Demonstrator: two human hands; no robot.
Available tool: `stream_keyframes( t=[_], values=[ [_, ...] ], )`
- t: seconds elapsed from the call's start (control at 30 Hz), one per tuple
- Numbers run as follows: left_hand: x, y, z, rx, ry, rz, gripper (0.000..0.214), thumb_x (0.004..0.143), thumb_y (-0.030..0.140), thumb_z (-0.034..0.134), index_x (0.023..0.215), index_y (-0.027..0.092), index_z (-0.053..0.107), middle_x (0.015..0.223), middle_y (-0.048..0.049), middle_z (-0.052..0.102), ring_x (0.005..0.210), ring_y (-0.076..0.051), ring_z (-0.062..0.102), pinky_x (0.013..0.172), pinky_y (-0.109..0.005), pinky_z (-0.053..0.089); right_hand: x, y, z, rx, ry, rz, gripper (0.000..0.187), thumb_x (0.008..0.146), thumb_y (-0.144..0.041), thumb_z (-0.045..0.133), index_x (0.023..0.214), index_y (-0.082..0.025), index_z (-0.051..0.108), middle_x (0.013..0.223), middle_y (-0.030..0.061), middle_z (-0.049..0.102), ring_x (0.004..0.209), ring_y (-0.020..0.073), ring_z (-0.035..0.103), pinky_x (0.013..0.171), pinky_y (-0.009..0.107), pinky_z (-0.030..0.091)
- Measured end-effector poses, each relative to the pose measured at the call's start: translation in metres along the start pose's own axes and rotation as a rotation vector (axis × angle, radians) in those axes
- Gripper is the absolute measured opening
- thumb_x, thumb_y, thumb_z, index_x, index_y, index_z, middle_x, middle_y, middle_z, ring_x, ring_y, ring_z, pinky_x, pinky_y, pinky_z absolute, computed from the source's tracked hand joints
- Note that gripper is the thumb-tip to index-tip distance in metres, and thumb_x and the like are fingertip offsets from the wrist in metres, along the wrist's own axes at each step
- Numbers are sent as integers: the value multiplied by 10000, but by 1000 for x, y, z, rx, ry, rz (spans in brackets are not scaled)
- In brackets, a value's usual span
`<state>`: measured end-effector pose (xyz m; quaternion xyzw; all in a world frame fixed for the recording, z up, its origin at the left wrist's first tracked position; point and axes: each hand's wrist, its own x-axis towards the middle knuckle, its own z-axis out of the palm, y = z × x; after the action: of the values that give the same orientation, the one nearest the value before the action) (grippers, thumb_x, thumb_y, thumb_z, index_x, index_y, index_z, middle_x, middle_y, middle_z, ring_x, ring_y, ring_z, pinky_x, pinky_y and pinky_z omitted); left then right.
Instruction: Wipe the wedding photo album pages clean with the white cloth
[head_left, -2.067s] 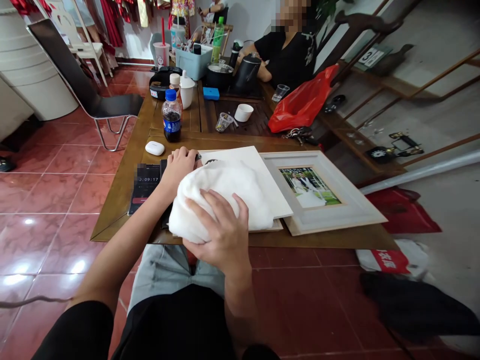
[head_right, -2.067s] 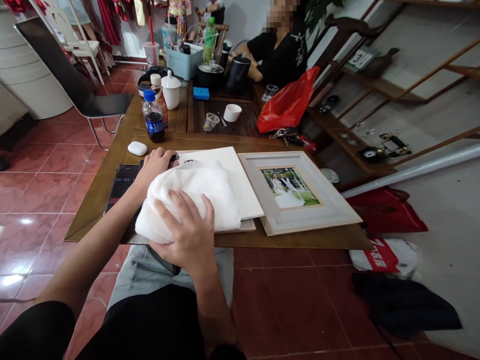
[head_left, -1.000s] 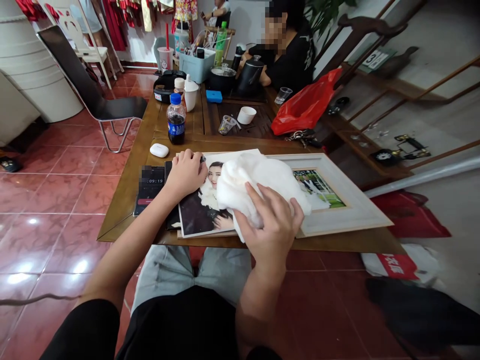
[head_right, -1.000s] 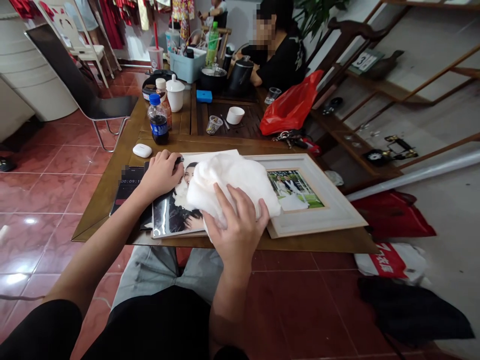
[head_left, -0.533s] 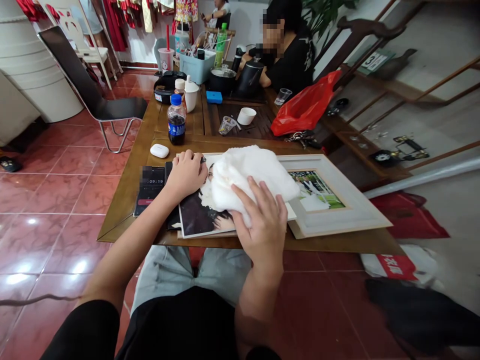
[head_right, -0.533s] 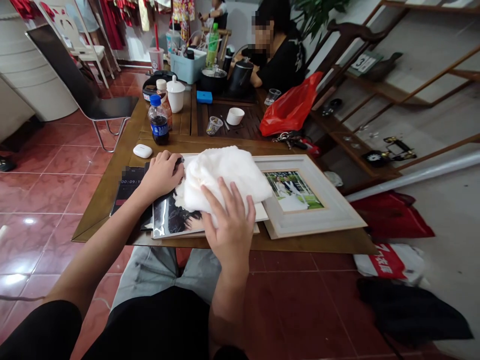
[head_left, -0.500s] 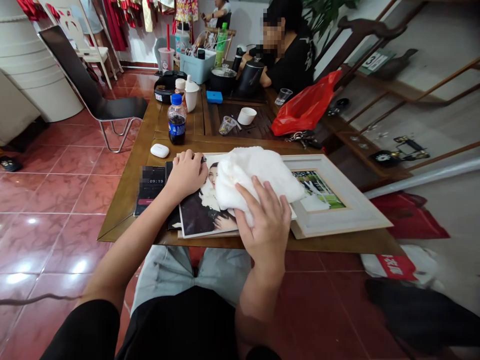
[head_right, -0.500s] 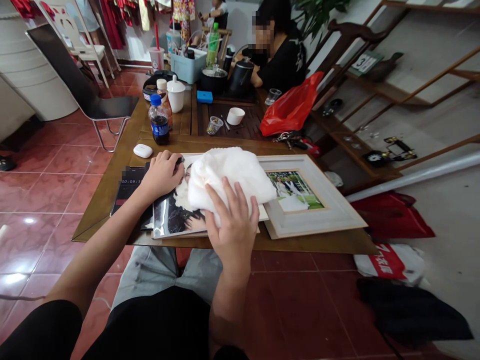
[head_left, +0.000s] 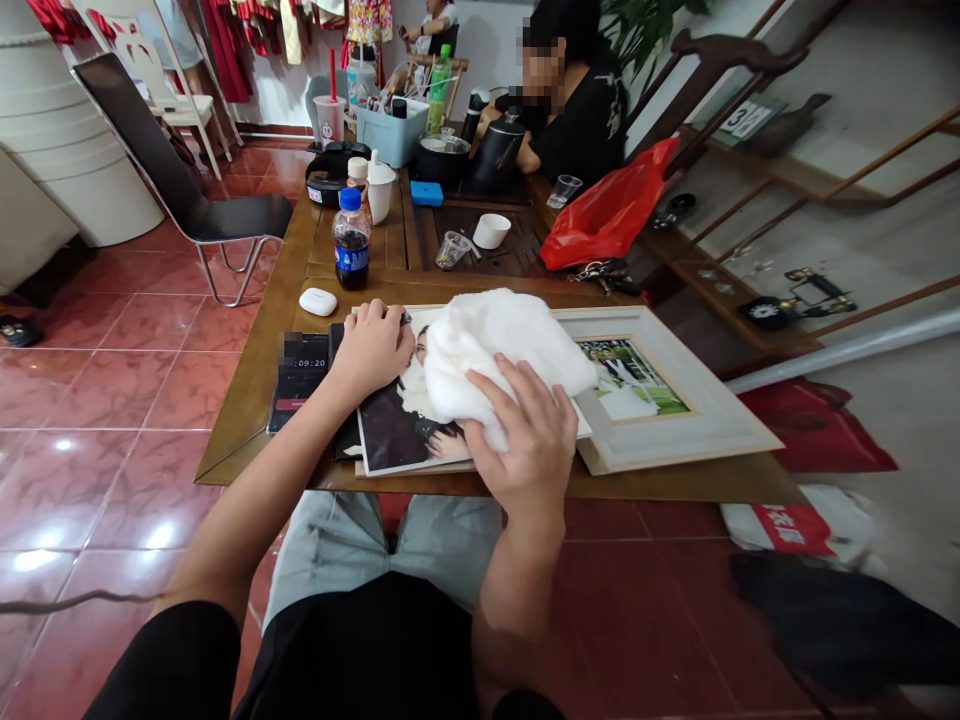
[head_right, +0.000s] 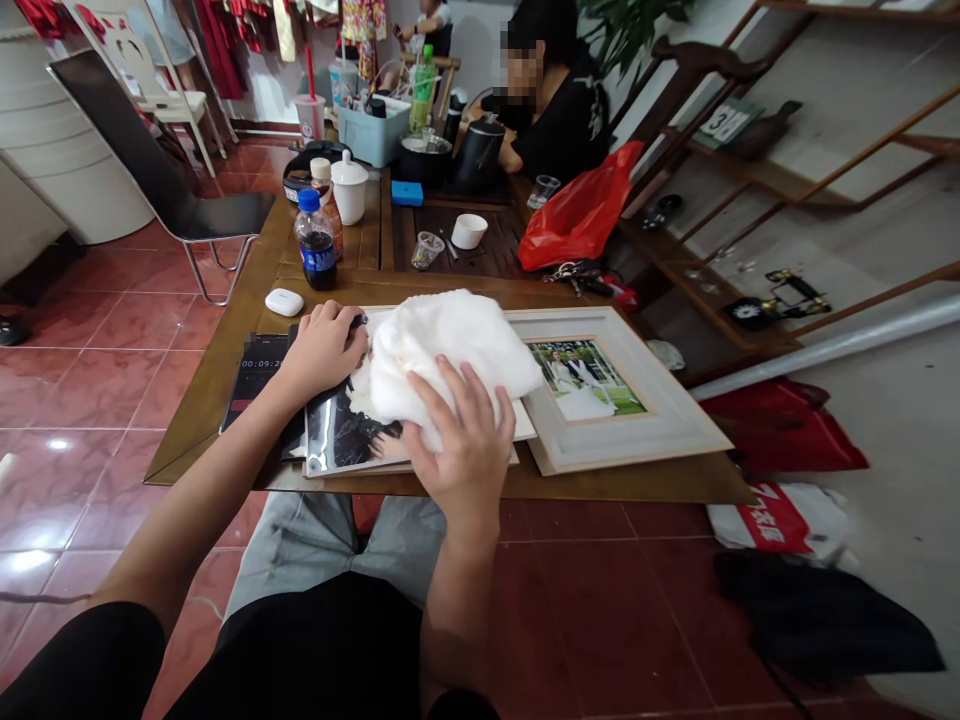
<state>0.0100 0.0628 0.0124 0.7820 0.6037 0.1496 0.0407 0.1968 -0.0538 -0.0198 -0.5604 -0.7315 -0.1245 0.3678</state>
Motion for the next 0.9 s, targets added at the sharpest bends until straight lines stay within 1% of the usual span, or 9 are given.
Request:
stream_keyframes(
  t=[0.13, 0.3, 0.37, 0.47, 0.57, 0.63, 0.7, 0.77, 0.9],
  values=[
    [0, 2, 1, -1, -1, -6, 377, 1045, 282, 401, 1322, 113, 592, 1258, -184, 603, 1253, -333, 527, 1110, -484, 374, -1, 6, 3, -55, 46, 46, 383, 982, -345, 554, 1351, -295, 645, 1493, 77, 608, 1398, 300, 540, 1188, 529, 307],
    [-1, 1, 0, 3, -6, -2, 362, 1046, 279, 401, 1321, 134, 586, 1266, -180, 599, 1245, -338, 529, 1072, -484, 397, 0, -7, 5, 24, -30, -59, 389, 989, -359, 542, 1364, -322, 638, 1506, 51, 599, 1417, 274, 523, 1213, 504, 268],
    [-1, 0, -1, 12, -26, 9, 366, 1041, 276, 416, 1336, 135, 581, 1274, -180, 597, 1245, -342, 529, 1060, -479, 406, 0, -10, 5, 44, -42, -68, 391, 989, -355, 534, 1365, -329, 637, 1504, 41, 602, 1411, 263, 530, 1214, 488, 274],
    [-1, 0, -1, 20, -13, 9, 380, 1045, 290, 406, 1332, 119, 588, 1266, -186, 602, 1245, -343, 528, 1068, -480, 401, 1, -8, 9, 32, -1, -2, 393, 983, -345, 543, 1364, -321, 637, 1489, 44, 614, 1395, 267, 546, 1201, 486, 296],
    [0, 2, 0, 26, 15, 1, 376, 1046, 285, 388, 1306, 116, 600, 1249, -187, 613, 1231, -339, 534, 1079, -488, 391, 0, -2, 13, -29, 65, 107, 409, 978, -358, 564, 1377, -305, 630, 1492, 67, 609, 1397, 302, 540, 1183, 524, 313],
    [0, 3, 1, 29, 13, -2, 372, 1046, 278, 386, 1301, 115, 601, 1252, -188, 615, 1232, -338, 536, 1080, -488, 391, 0, 0, 15, -56, 88, 135, 415, 976, -365, 572, 1382, -301, 629, 1502, 76, 600, 1403, 322, 532, 1175, 552, 313],
    [-1, 4, 0, 30, 4, -6, 371, 1048, 281, 389, 1303, 113, 600, 1261, -188, 614, 1241, -336, 536, 1085, -484, 391, -1, 0, 14, -49, 87, 105, 399, 972, -360, 580, 1362, -302, 643, 1491, 76, 611, 1394, 325, 541, 1174, 559, 307],
    [-1, 3, -1, 28, -5, -7, 371, 1052, 284, 388, 1309, 115, 595, 1275, -189, 611, 1253, -336, 533, 1087, -481, 391, -1, -3, 10, -3, 65, 37, 372, 964, -345, 585, 1324, -303, 666, 1465, 69, 633, 1376, 310, 561, 1182, 544, 298],
    [-2, 0, -3, 17, -46, 31, 382, 1038, 316, 443, 1337, 114, 568, 1306, -209, 589, 1262, -361, 528, 1070, -495, 403, 0, -10, 1, 139, -35, -106, 361, 940, -327, 587, 1289, -313, 679, 1447, 44, 647, 1379, 277, 561, 1203, 509, 283]
  ],
)
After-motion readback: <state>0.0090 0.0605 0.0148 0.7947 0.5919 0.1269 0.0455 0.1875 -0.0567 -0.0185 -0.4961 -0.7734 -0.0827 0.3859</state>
